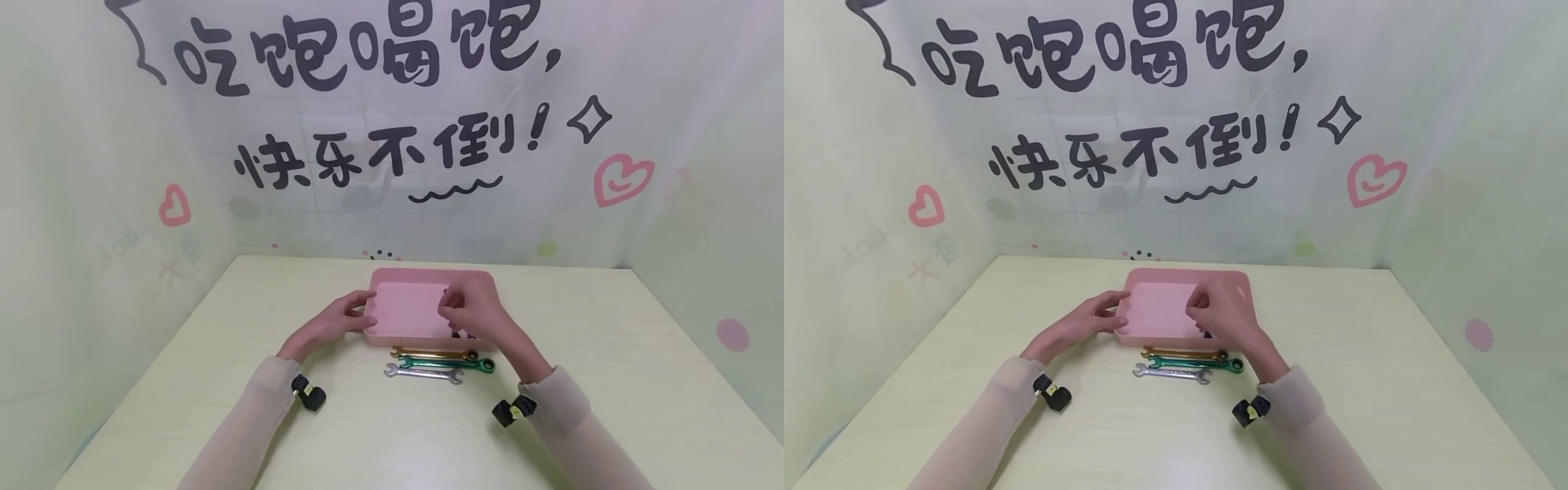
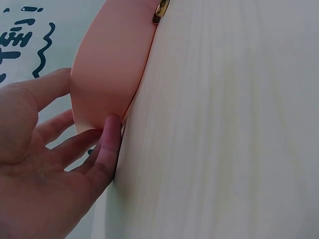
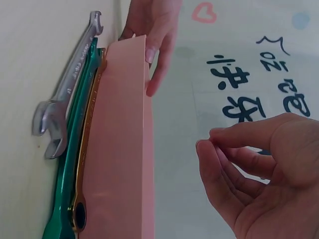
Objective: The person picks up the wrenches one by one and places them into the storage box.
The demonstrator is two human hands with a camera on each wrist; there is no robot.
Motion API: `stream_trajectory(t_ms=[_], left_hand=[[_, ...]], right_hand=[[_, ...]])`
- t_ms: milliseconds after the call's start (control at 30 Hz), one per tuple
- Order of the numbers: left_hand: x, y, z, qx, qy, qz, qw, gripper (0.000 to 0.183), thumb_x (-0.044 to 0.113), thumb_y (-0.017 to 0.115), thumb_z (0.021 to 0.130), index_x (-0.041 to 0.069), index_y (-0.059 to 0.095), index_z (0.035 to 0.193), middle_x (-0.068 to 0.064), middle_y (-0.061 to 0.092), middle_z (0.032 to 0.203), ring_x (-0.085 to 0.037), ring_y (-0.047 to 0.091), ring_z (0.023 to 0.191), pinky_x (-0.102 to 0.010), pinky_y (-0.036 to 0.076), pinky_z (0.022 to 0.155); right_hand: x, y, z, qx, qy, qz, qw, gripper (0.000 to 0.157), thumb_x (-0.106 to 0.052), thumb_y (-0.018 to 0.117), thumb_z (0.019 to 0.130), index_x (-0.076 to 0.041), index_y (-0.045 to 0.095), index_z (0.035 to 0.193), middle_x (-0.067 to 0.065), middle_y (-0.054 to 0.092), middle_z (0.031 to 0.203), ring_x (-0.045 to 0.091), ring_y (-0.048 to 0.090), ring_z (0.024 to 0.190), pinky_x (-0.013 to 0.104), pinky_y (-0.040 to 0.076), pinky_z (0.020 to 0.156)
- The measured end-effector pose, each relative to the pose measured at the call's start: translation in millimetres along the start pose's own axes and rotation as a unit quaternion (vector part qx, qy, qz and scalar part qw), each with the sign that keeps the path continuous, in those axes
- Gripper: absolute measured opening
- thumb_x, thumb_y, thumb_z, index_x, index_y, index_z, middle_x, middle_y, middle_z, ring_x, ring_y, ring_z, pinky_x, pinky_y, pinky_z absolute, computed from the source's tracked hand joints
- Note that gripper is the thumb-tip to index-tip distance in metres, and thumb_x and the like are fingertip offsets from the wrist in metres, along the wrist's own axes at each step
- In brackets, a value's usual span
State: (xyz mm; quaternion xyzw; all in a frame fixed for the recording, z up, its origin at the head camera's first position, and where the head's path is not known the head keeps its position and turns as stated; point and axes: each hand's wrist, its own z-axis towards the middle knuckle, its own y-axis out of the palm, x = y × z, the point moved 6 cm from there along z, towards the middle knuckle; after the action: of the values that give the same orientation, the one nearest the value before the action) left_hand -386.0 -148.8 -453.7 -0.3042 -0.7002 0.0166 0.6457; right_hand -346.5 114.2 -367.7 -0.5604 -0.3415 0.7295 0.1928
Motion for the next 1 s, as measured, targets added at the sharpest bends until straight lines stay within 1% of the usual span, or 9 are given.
stream_trajectory(t_ms=[133, 233, 300, 367, 500, 633, 733, 833, 1000], left_hand=[[-0.8, 1.6, 1.7, -0.002, -0.002, 0.006, 1.0000, 0.071, 0.034, 0.071, 0.098, 0.025, 0.038, 0.160, -0.008, 0.041, 0.163, -0.035, 0.046, 0.147, -0.056, 0.039, 0.121], [-0.5, 1.7, 1.6, 0.000, -0.005, 0.010, 0.9999, 0.070, 0.035, 0.071, 0.098, 0.025, 0.039, 0.160, -0.008, 0.042, 0.163, -0.034, 0.046, 0.146, -0.056, 0.039, 0.121], [0.2, 1.3, 0.9, 0.002, -0.007, 0.013, 0.9999, 0.070, 0.034, 0.071, 0.098, 0.026, 0.039, 0.159, -0.007, 0.043, 0.162, -0.034, 0.047, 0.145, -0.057, 0.039, 0.121], [0.4, 0.5, 0.4, 0.004, -0.007, 0.014, 0.9999, 0.069, 0.034, 0.071, 0.098, 0.026, 0.039, 0.159, -0.007, 0.043, 0.162, -0.035, 0.046, 0.146, -0.058, 0.038, 0.121], [-1.5, 0.7, 0.0, 0.001, -0.005, 0.012, 0.9999, 0.069, 0.033, 0.070, 0.099, 0.025, 0.038, 0.160, -0.008, 0.041, 0.164, -0.036, 0.044, 0.147, -0.058, 0.038, 0.121], [-3.6, 1.9, 0.1, -0.005, -0.002, 0.007, 1.0000, 0.072, 0.034, 0.072, 0.098, 0.023, 0.038, 0.160, -0.009, 0.041, 0.164, -0.036, 0.044, 0.148, -0.056, 0.038, 0.122], [-3.9, 1.8, 0.4, -0.003, -0.002, 0.009, 1.0000, 0.072, 0.036, 0.072, 0.097, 0.024, 0.039, 0.160, -0.008, 0.042, 0.163, -0.035, 0.046, 0.146, -0.057, 0.038, 0.122], [-3.0, 1.3, 0.2, -0.001, -0.001, 0.009, 1.0000, 0.072, 0.035, 0.072, 0.097, 0.024, 0.039, 0.160, -0.008, 0.042, 0.163, -0.036, 0.045, 0.147, -0.057, 0.038, 0.121], [-1.4, 0.7, 0.4, -0.002, 0.001, 0.008, 1.0000, 0.071, 0.034, 0.072, 0.098, 0.024, 0.039, 0.160, -0.008, 0.042, 0.163, -0.035, 0.046, 0.146, -0.057, 0.038, 0.121]], right_hand=[[-2, 2.8, -18, -0.034, -0.023, -0.015, 0.999, 0.006, -0.009, 0.075, 0.092, -0.004, 0.076, 0.095, 0.006, 0.072, 0.082, 0.016, 0.062, 0.067, 0.024, 0.057, 0.063], [-4, 5.7, -32, -0.057, -0.061, -0.042, 0.996, 0.004, -0.011, 0.076, 0.092, -0.006, 0.075, 0.092, 0.001, 0.071, 0.080, 0.012, 0.058, 0.071, 0.022, 0.054, 0.064], [-6, 8.3, -39, -0.072, -0.087, -0.055, 0.992, 0.004, -0.011, 0.077, 0.091, -0.007, 0.076, 0.092, -0.001, 0.071, 0.079, 0.010, 0.058, 0.071, 0.020, 0.054, 0.065], [-6, 11.3, -44, -0.087, -0.104, -0.058, 0.989, 0.003, -0.010, 0.077, 0.091, -0.008, 0.076, 0.093, -0.003, 0.071, 0.080, 0.008, 0.059, 0.071, 0.019, 0.054, 0.066], [-5, 20.1, -49, -0.113, -0.118, -0.057, 0.985, 0.003, -0.008, 0.076, 0.092, -0.008, 0.076, 0.095, -0.004, 0.072, 0.082, 0.007, 0.061, 0.073, 0.019, 0.056, 0.068], [-5, 33.3, -52, -0.146, -0.133, -0.074, 0.977, 0.005, -0.007, 0.076, 0.092, -0.009, 0.075, 0.096, -0.005, 0.072, 0.084, 0.005, 0.062, 0.074, 0.019, 0.056, 0.069], [-4, 43.0, -52, -0.167, -0.138, -0.086, 0.972, 0.008, -0.006, 0.075, 0.091, -0.010, 0.075, 0.098, -0.006, 0.072, 0.086, 0.004, 0.062, 0.074, 0.018, 0.056, 0.069], [-4, 49.5, -52, -0.172, -0.135, -0.097, 0.971, 0.010, -0.005, 0.075, 0.091, -0.010, 0.076, 0.099, -0.006, 0.071, 0.086, 0.005, 0.061, 0.075, 0.018, 0.055, 0.069], [-5, 55.8, -52, -0.169, -0.148, -0.121, 0.967, 0.011, -0.004, 0.076, 0.090, -0.012, 0.077, 0.097, -0.007, 0.070, 0.084, 0.004, 0.058, 0.073, 0.018, 0.053, 0.068]])
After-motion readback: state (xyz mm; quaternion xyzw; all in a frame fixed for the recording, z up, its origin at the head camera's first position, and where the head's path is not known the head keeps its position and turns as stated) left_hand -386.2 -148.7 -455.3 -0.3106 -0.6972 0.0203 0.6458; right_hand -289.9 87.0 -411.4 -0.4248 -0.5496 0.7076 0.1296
